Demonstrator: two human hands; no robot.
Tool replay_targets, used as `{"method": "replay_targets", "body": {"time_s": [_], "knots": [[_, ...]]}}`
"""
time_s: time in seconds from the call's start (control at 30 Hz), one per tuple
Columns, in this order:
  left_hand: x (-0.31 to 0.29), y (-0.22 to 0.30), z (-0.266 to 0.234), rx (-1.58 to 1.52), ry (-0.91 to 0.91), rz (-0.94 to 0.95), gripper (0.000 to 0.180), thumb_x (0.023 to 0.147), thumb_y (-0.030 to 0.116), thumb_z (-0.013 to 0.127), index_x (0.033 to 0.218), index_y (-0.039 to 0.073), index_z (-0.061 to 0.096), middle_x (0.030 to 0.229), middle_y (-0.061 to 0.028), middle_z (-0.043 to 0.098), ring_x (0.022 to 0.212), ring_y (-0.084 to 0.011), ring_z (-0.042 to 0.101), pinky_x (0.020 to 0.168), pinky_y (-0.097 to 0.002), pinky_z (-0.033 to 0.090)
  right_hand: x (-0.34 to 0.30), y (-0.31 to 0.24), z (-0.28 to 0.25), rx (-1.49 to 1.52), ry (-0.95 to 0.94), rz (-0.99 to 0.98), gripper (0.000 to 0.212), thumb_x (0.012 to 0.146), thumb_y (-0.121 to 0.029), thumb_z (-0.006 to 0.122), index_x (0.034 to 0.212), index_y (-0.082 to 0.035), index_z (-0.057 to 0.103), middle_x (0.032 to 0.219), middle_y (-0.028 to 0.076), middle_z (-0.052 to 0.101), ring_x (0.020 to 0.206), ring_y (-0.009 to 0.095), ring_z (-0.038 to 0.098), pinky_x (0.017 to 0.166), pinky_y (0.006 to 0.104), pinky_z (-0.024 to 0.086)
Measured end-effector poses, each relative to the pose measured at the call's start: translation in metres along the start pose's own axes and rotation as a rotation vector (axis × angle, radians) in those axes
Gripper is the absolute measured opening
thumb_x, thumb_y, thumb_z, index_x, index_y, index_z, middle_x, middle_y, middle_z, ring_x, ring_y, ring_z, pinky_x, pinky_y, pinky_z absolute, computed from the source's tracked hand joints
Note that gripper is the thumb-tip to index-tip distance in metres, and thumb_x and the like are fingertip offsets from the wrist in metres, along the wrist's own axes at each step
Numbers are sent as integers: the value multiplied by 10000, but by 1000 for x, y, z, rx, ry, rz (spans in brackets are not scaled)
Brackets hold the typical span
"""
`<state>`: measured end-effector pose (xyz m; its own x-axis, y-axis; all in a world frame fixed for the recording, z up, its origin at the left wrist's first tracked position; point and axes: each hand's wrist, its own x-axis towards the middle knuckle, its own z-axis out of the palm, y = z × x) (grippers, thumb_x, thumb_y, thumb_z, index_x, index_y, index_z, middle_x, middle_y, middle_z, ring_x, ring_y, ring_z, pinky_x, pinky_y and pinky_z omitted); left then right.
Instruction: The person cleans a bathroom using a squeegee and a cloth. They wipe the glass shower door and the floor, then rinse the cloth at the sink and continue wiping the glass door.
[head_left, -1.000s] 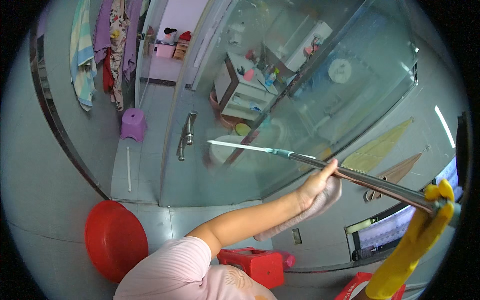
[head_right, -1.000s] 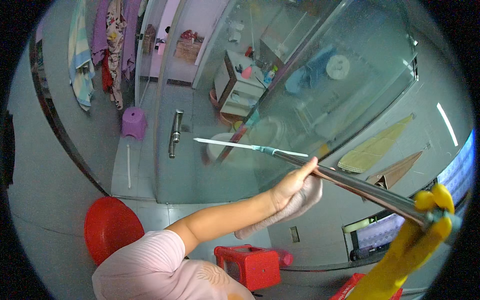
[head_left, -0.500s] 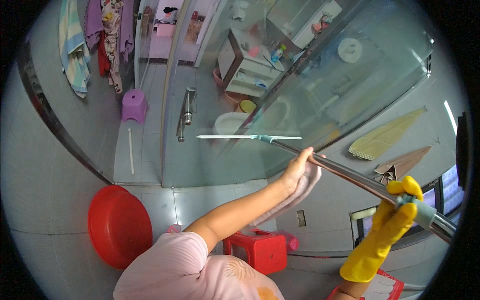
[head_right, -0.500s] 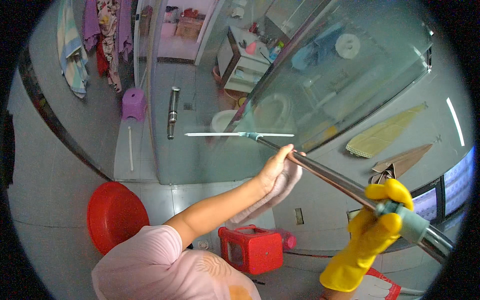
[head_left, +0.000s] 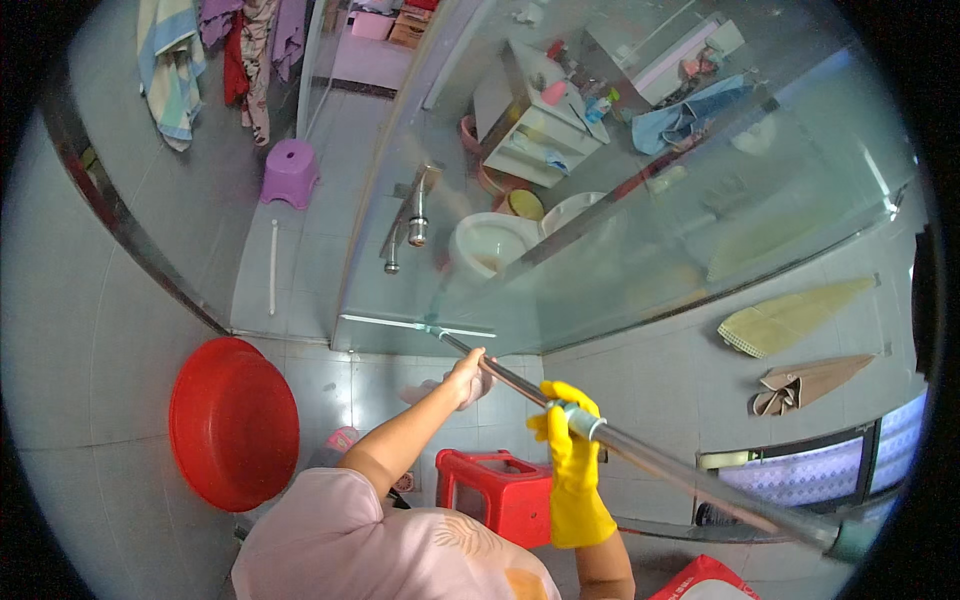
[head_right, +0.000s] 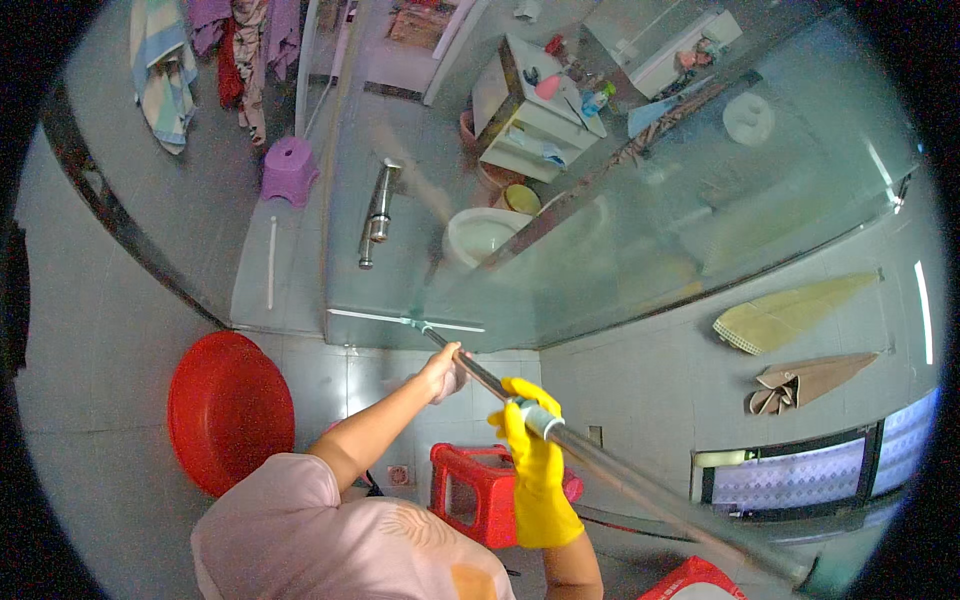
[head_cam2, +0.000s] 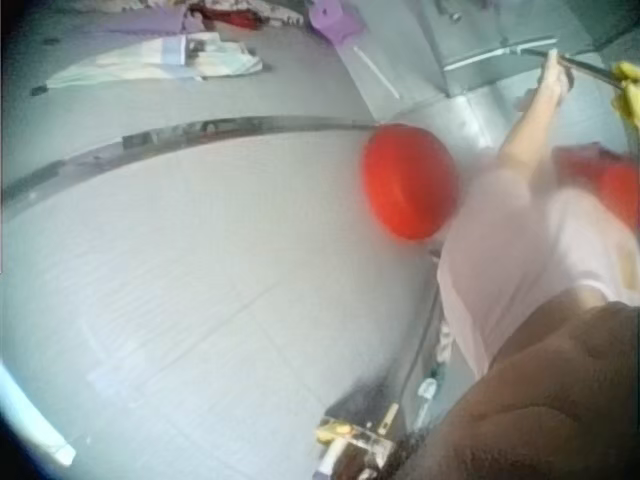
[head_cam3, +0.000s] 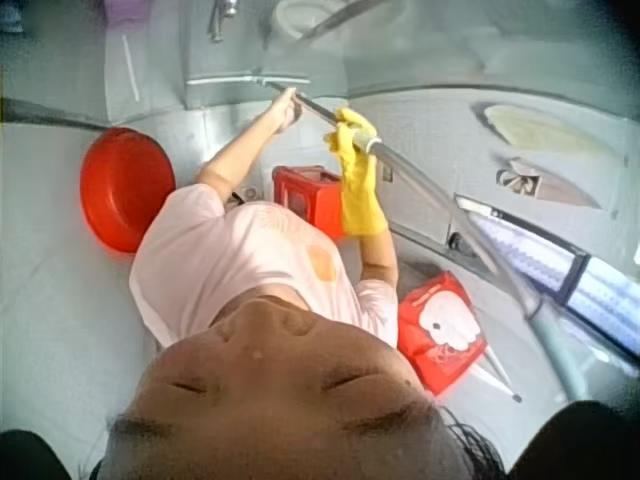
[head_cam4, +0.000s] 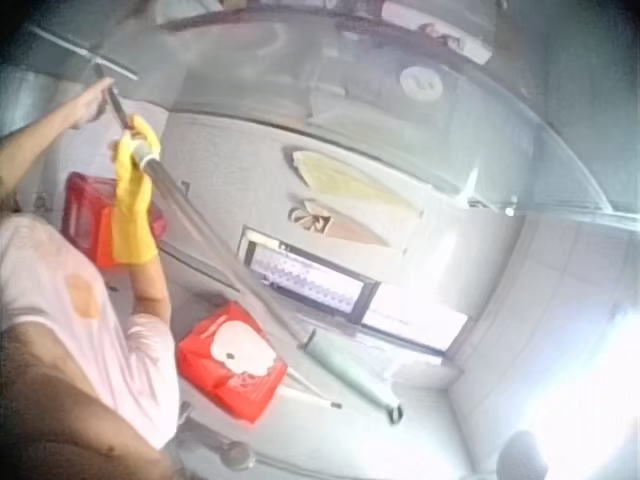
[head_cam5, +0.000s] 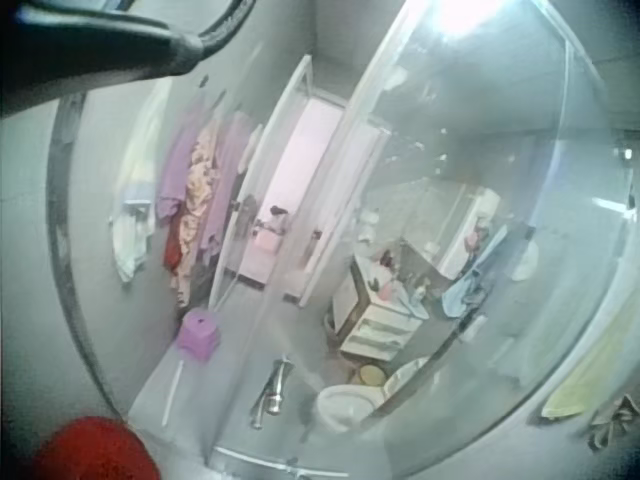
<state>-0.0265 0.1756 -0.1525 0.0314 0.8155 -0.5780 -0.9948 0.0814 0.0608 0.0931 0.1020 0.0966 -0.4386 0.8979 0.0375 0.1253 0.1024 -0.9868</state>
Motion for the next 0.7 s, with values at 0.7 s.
{"method": "replay_targets", "body": {"time_s": [0.7], "knots": [[-174,-76,49,423,-374,168,211,823,253,588,723,68,564,765,-48,594,727,-115,529,666,-267,424,-147,-84,-57,-442,228,-323,431,797,-397,604,1002,-21,562,859,140,620,507,149,561,427,219,428]]}}
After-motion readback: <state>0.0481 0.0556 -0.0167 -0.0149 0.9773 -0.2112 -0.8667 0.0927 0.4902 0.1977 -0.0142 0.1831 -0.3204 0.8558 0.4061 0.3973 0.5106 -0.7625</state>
